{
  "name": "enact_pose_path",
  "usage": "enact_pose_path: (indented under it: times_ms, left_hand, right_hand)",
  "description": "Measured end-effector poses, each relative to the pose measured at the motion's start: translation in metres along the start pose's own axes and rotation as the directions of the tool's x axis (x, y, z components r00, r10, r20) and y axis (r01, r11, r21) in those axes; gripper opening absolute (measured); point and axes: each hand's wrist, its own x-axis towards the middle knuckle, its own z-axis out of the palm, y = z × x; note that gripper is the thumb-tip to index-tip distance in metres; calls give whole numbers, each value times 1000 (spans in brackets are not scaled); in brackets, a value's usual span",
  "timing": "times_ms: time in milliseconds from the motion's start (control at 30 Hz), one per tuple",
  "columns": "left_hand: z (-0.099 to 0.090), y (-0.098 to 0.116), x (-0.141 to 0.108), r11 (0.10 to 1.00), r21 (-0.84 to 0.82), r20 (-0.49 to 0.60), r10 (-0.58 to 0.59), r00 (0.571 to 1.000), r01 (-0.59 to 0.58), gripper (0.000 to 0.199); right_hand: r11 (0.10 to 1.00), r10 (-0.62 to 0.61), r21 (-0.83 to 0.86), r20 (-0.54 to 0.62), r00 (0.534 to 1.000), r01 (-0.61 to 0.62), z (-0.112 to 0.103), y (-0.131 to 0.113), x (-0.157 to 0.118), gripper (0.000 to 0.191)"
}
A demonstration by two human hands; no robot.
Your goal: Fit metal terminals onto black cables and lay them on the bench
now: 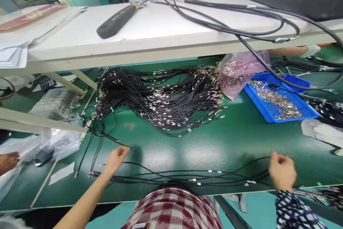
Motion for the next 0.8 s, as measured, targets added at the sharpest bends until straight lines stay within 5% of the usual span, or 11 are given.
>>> enact_pose_path:
  times_ms: [133, 233, 467, 533, 667, 800]
  left_hand:
    - [94, 53, 18, 995, -90, 217, 67, 974, -48, 25]
    - [131, 75, 25, 987, -157, 270, 62, 961, -19, 29]
    - [116, 70, -10, 963, -268, 416, 96, 904, 22, 29]
    - [113, 60, -37, 948, -316, 490, 142, 860, 23, 36]
    - [127, 33, -97, 949, -310, 668, 170, 724, 63, 54]
    - [143, 17, -132, 970, -239, 802, 177, 570, 35, 46]
  right_hand:
    - [987, -72, 158, 285, 956, 27, 73, -49, -15, 32]
    - [945, -197, 327, 559, 805, 4, 119, -86, -49, 36]
    - [820, -238, 415, 874, 424, -395, 161, -125, -153, 42]
    - [735, -233, 407, 903, 361, -543, 159, -133, -169, 48]
    - [486, -248, 486, 874, 418, -727, 138, -138, -157, 51]
    - [323, -239, 556, 831, 503, -766, 109, -125, -118, 36]
